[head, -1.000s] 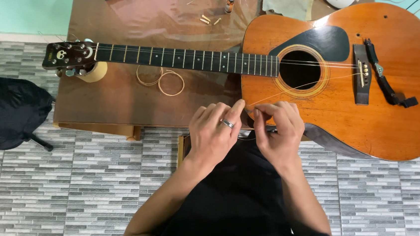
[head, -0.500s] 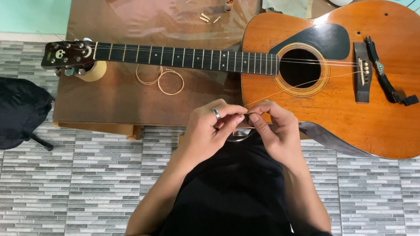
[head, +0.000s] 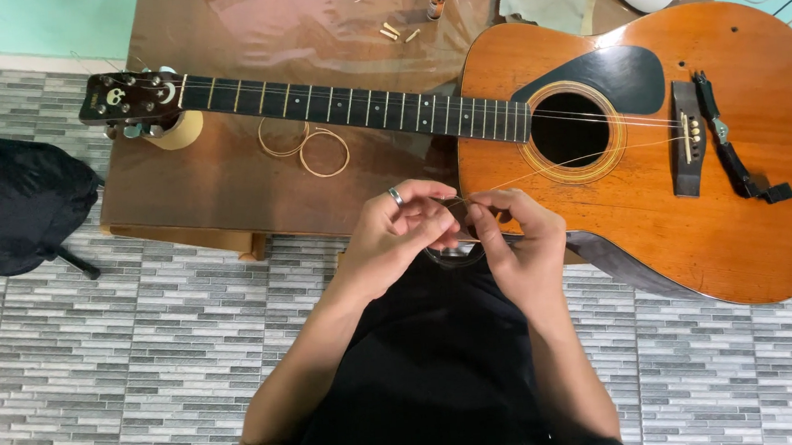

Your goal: Tightening and winding strings on an acoustic guitar using a string winder and manual manipulation.

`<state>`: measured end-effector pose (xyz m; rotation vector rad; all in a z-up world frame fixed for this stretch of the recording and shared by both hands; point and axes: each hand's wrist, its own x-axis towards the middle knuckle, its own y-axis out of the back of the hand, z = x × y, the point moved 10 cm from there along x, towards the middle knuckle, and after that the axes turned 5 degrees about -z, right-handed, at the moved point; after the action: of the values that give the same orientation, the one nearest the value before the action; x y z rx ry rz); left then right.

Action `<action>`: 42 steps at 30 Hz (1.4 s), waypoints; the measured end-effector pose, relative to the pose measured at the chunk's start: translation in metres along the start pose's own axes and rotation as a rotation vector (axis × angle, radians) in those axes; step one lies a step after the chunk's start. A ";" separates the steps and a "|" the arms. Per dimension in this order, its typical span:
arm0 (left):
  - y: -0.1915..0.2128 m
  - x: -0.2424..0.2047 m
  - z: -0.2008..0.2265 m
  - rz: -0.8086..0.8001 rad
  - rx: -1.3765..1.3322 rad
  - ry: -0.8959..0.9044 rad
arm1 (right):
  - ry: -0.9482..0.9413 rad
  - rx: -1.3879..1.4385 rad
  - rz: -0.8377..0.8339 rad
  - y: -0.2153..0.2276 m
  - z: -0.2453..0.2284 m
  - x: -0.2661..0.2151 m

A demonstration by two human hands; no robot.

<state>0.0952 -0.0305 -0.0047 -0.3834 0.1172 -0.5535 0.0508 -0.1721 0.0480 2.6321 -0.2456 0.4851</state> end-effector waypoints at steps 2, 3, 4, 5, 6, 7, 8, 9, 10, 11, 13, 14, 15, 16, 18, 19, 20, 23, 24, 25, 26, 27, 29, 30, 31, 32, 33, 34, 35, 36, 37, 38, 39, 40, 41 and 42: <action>0.004 -0.002 0.001 0.044 0.044 0.029 | 0.011 0.004 0.010 -0.002 -0.004 0.000; 0.006 -0.002 -0.003 0.049 0.043 0.029 | 0.011 0.005 0.005 -0.004 -0.002 -0.001; 0.009 -0.001 -0.003 0.060 0.073 0.011 | 0.006 0.005 0.003 -0.005 -0.001 -0.001; 0.012 -0.001 -0.003 0.071 0.104 -0.007 | 0.002 0.004 0.001 -0.006 0.001 -0.001; 0.012 0.000 -0.005 0.082 0.104 -0.013 | 0.008 0.009 -0.008 -0.007 -0.001 -0.001; 0.012 0.000 -0.006 0.082 0.092 -0.025 | -0.007 -0.012 -0.017 -0.008 -0.001 -0.002; 0.013 0.000 -0.007 0.089 0.078 -0.039 | -0.019 -0.032 -0.032 -0.010 -0.001 -0.002; 0.017 -0.002 -0.007 0.107 0.077 -0.046 | -0.011 -0.026 -0.049 -0.013 -0.004 -0.004; 0.018 -0.004 -0.008 0.103 0.089 -0.043 | -0.035 -0.035 -0.070 -0.016 -0.004 -0.005; 0.019 -0.005 -0.010 0.098 0.100 -0.039 | -0.058 -0.045 -0.092 -0.018 -0.004 -0.007; 0.026 -0.012 -0.019 0.124 0.084 -0.026 | -0.064 -0.081 -0.136 -0.027 -0.008 -0.012; 0.030 -0.014 -0.024 0.129 0.071 -0.004 | -0.080 -0.122 -0.160 -0.032 -0.008 -0.014; 0.036 -0.017 -0.023 0.139 0.071 -0.013 | -0.070 -0.120 -0.168 -0.036 -0.007 -0.013; 0.041 -0.021 -0.026 0.134 0.063 -0.007 | -0.085 -0.134 -0.145 -0.038 -0.003 -0.015; 0.053 -0.027 -0.031 0.133 0.059 -0.005 | -0.095 -0.143 -0.124 -0.043 0.004 -0.016; 0.061 -0.029 -0.033 0.135 0.120 -0.008 | -0.091 -0.152 -0.112 -0.046 0.006 -0.014; 0.068 -0.033 -0.037 0.136 0.182 -0.005 | -0.093 -0.160 -0.100 -0.049 0.008 -0.015; 0.096 -0.044 -0.031 0.188 0.280 0.053 | -0.054 -0.177 -0.099 -0.066 0.006 -0.007; 0.102 -0.048 -0.032 0.186 0.283 0.061 | -0.062 -0.173 -0.096 -0.073 0.012 -0.008; 0.113 -0.053 -0.038 0.221 0.278 0.138 | -0.052 -0.165 -0.101 -0.081 0.017 -0.008; 0.123 -0.057 -0.043 0.253 0.275 0.211 | -0.040 -0.159 -0.100 -0.088 0.022 -0.007; 0.129 -0.057 -0.049 0.246 0.282 0.215 | -0.045 -0.155 -0.091 -0.093 0.027 -0.012; 0.164 -0.065 -0.061 0.451 0.246 0.267 | 0.079 -0.334 -0.028 -0.100 0.022 -0.017; 0.174 -0.059 -0.069 0.440 0.260 0.266 | 0.075 -0.331 -0.011 -0.100 0.023 -0.023; 0.190 -0.057 -0.077 0.510 0.232 0.265 | 0.084 -0.329 -0.009 -0.101 0.024 -0.029; 0.204 -0.057 -0.087 0.579 0.202 0.266 | 0.091 -0.328 -0.008 -0.102 0.025 -0.037; 0.208 -0.049 -0.089 0.567 0.214 0.267 | 0.085 -0.327 0.008 -0.103 0.030 -0.048; 0.214 -0.043 -0.092 0.603 0.175 0.269 | 0.051 -0.212 -0.075 -0.112 0.039 -0.055; 0.220 -0.037 -0.095 0.639 0.137 0.271 | 0.019 -0.096 -0.157 -0.122 0.047 -0.064; 0.219 -0.023 -0.099 0.632 0.140 0.271 | 0.017 -0.098 -0.150 -0.125 0.054 -0.074; 0.220 -0.011 -0.104 0.653 0.104 0.257 | -0.043 -0.047 -0.208 -0.135 0.067 -0.085; 0.222 0.001 -0.106 0.677 0.067 0.237 | -0.096 0.005 -0.268 -0.146 0.080 -0.094; 0.219 0.017 -0.111 0.673 0.070 0.230 | -0.090 0.004 -0.262 -0.145 0.084 -0.098; 0.218 0.028 -0.115 0.707 0.057 0.202 | -0.168 0.024 -0.362 -0.155 0.096 -0.107; 0.217 0.039 -0.118 0.740 0.044 0.173 | -0.247 0.042 -0.462 -0.164 0.108 -0.117; 0.217 0.050 -0.123 0.741 0.043 0.167 | -0.242 0.041 -0.463 -0.164 0.112 -0.118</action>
<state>0.2173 0.0727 -0.2020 -0.2259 0.3887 0.1456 0.0164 -0.0679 -0.1553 2.6654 0.3002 0.0169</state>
